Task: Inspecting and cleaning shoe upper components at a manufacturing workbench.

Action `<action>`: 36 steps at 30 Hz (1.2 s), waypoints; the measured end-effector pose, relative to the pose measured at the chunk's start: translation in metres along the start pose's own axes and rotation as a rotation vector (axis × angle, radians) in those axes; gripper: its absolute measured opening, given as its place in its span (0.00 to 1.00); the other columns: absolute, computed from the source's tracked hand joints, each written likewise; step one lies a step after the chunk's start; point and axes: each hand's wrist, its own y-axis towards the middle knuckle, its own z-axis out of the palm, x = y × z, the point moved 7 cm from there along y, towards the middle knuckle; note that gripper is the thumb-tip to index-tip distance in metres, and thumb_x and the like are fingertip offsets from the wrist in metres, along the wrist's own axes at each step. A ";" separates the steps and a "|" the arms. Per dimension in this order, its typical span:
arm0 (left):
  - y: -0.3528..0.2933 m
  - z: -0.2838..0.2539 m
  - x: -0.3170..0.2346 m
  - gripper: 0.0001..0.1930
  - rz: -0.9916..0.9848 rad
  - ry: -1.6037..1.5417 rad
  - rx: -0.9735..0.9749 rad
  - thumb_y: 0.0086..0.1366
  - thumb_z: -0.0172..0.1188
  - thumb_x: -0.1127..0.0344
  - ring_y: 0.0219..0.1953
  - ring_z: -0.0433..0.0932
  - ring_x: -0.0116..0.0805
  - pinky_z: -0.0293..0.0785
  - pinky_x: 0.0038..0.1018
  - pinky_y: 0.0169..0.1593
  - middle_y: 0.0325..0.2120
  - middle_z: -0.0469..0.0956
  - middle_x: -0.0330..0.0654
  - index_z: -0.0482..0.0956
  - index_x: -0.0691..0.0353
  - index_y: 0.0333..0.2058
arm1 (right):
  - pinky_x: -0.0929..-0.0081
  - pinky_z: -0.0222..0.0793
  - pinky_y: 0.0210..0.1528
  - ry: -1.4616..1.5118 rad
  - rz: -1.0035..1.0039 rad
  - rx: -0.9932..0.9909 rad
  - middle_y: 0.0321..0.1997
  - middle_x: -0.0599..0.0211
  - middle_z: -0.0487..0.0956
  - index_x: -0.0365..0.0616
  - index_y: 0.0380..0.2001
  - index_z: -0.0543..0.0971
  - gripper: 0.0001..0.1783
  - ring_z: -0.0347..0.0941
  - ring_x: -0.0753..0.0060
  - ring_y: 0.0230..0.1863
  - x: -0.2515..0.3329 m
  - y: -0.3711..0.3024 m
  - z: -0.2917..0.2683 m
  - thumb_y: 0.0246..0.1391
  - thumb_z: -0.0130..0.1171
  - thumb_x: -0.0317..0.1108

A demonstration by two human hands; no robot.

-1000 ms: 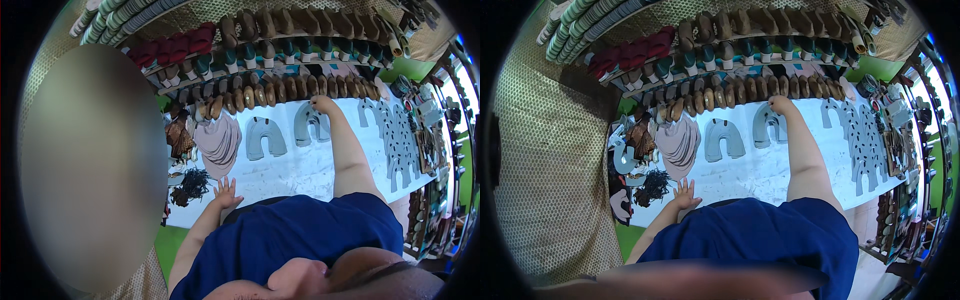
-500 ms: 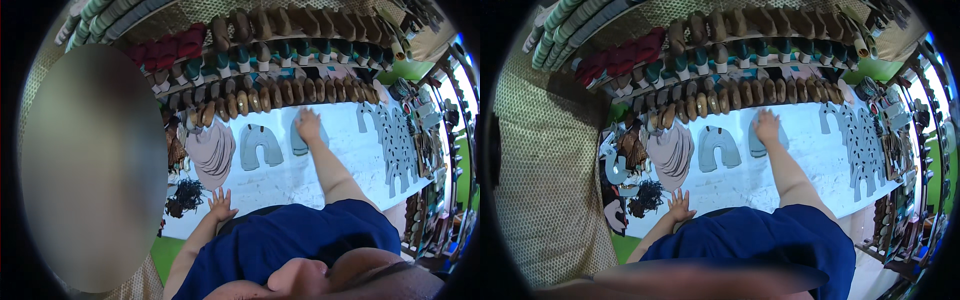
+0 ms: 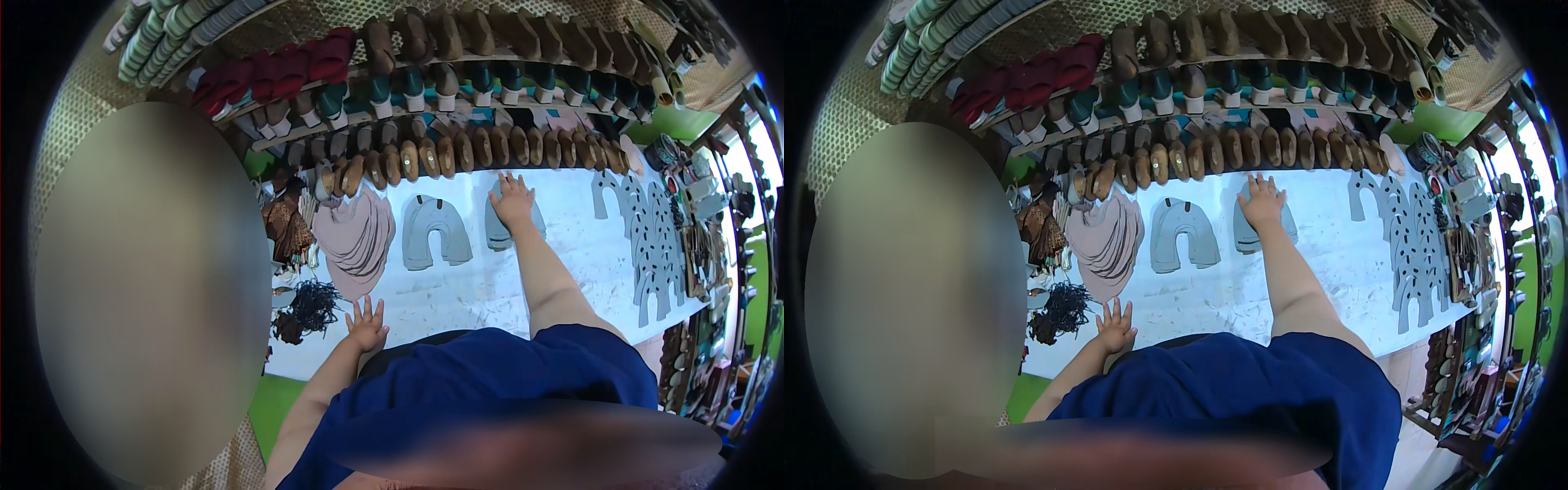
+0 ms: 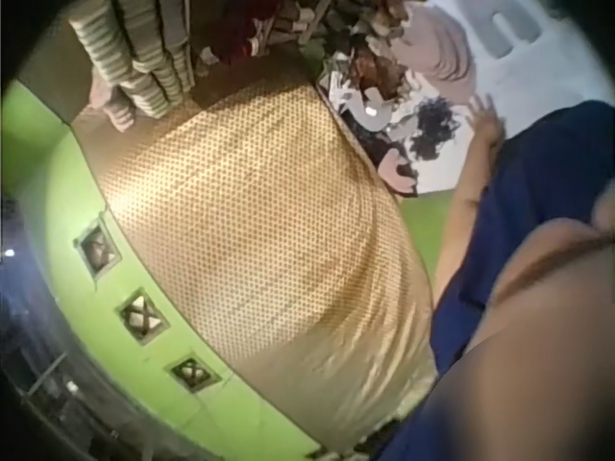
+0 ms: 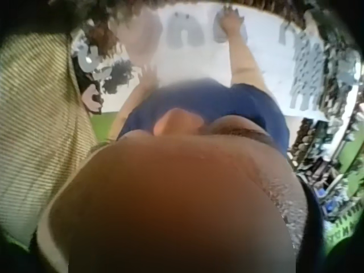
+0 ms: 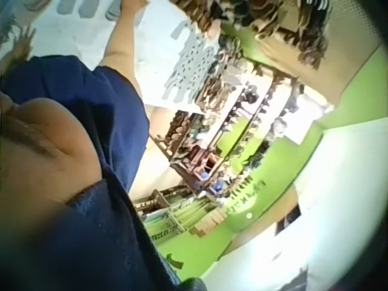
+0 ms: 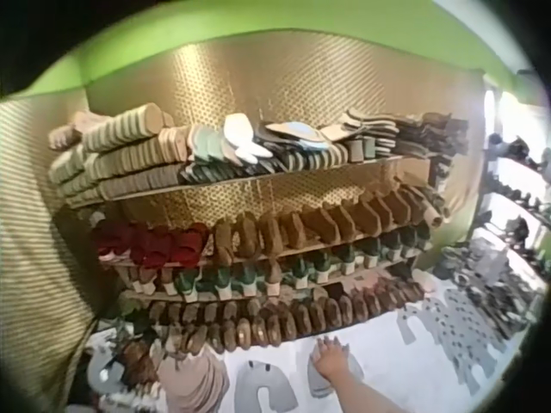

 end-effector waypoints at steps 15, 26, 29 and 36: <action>-0.004 -0.005 -0.003 0.41 0.031 -0.018 -0.021 0.69 0.46 0.45 0.72 0.19 0.63 0.24 0.64 0.67 0.73 0.22 0.51 0.33 0.42 0.73 | 0.18 0.28 0.66 0.106 -0.284 0.005 0.53 0.72 0.81 0.58 0.48 0.82 0.17 0.62 0.59 0.69 0.127 -0.032 0.033 0.54 0.58 0.39; -0.005 -0.002 0.001 0.42 0.021 -0.028 -0.089 0.68 0.48 0.43 0.73 0.21 0.58 0.26 0.63 0.68 0.73 0.23 0.45 0.34 0.36 0.72 | 0.31 0.47 0.68 0.171 -0.377 -0.079 0.38 0.65 0.83 0.55 0.35 0.84 0.07 0.76 0.61 0.50 0.124 -0.042 0.013 0.53 0.61 0.37; -0.007 -0.003 0.000 0.42 0.019 -0.026 -0.085 0.68 0.48 0.43 0.73 0.21 0.58 0.26 0.63 0.68 0.73 0.23 0.45 0.34 0.36 0.72 | 0.33 0.49 0.67 0.182 -0.413 -0.139 0.36 0.66 0.83 0.56 0.35 0.84 0.07 0.77 0.60 0.45 0.127 -0.053 -0.002 0.53 0.60 0.37; -0.006 -0.001 0.001 0.42 0.040 -0.039 -0.098 0.68 0.49 0.44 0.73 0.20 0.57 0.25 0.63 0.68 0.73 0.22 0.44 0.34 0.36 0.72 | 0.29 0.46 0.67 0.225 -0.566 -0.106 0.40 0.71 0.82 0.56 0.34 0.84 0.07 0.74 0.63 0.54 0.132 -0.095 -0.057 0.51 0.62 0.35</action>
